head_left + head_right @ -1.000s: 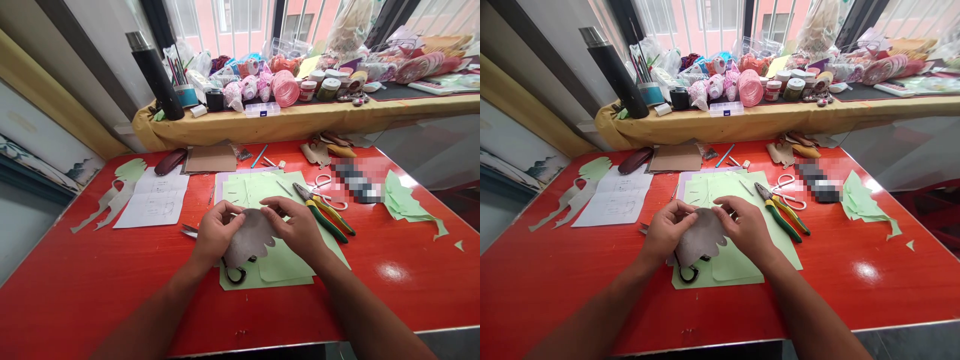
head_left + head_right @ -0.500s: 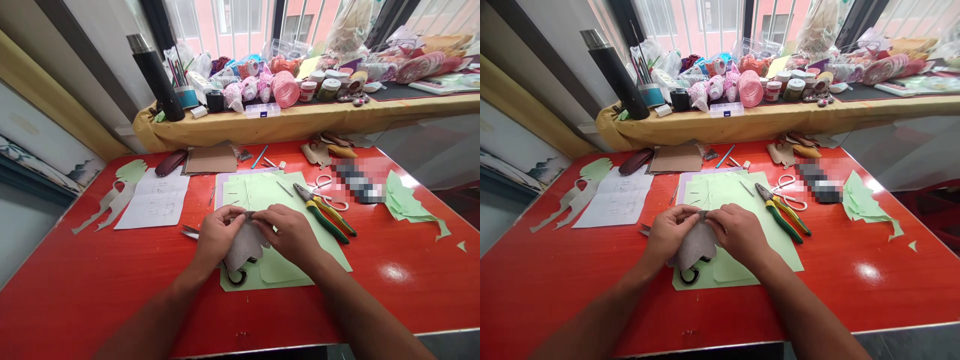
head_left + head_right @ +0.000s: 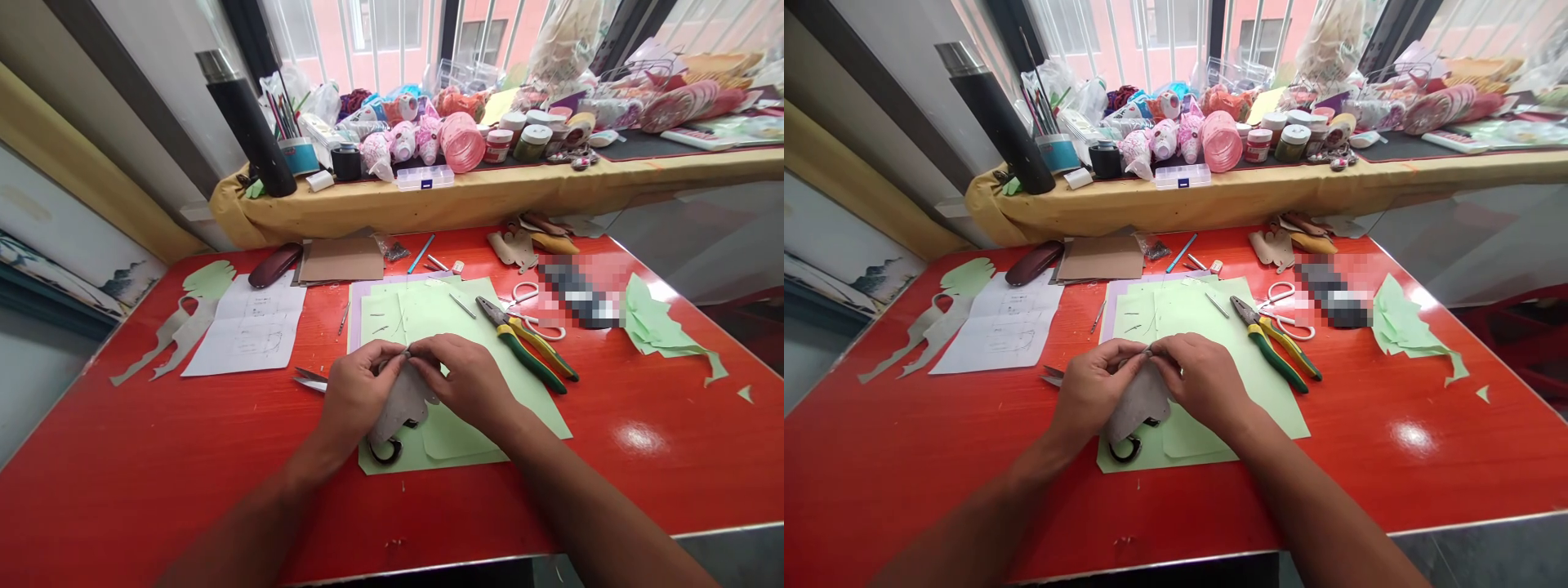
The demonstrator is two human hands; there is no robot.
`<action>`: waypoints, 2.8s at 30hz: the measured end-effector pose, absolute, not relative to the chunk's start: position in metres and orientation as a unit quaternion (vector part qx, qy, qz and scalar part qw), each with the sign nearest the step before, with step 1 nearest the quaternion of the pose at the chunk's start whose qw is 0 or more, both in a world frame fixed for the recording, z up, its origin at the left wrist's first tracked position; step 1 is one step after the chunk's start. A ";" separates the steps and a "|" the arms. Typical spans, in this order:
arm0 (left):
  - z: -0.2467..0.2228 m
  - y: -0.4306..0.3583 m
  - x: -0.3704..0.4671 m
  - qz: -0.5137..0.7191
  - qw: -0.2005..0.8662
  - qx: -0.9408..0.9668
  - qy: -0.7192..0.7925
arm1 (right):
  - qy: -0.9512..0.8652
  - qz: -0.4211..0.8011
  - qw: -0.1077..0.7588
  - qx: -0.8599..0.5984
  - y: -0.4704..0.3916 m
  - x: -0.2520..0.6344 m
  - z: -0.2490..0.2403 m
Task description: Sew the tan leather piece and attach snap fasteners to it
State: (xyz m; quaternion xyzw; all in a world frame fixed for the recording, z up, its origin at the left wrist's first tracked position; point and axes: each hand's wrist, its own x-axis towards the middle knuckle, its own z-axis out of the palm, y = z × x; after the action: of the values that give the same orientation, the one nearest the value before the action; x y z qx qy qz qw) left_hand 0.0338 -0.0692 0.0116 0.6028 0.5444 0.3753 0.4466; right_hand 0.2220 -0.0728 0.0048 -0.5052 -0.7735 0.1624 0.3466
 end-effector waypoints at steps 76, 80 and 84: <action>0.012 -0.058 0.029 0.346 0.609 0.520 0.489 | -0.634 0.417 0.337 -0.557 -0.075 0.221 0.022; 0.013 -0.057 0.028 0.366 0.573 0.525 0.511 | -0.647 0.414 0.353 -0.534 -0.075 0.223 0.022; 0.014 -0.055 0.028 0.369 0.573 0.520 0.515 | -0.649 0.370 0.394 -0.535 -0.073 0.228 0.027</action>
State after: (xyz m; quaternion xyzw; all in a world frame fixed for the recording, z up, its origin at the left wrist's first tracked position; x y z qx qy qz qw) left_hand 0.0276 -0.0554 0.0140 0.5202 0.5150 0.3693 0.5725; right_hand 0.2283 -0.0730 0.0269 -0.5352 -0.6494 0.3697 0.3939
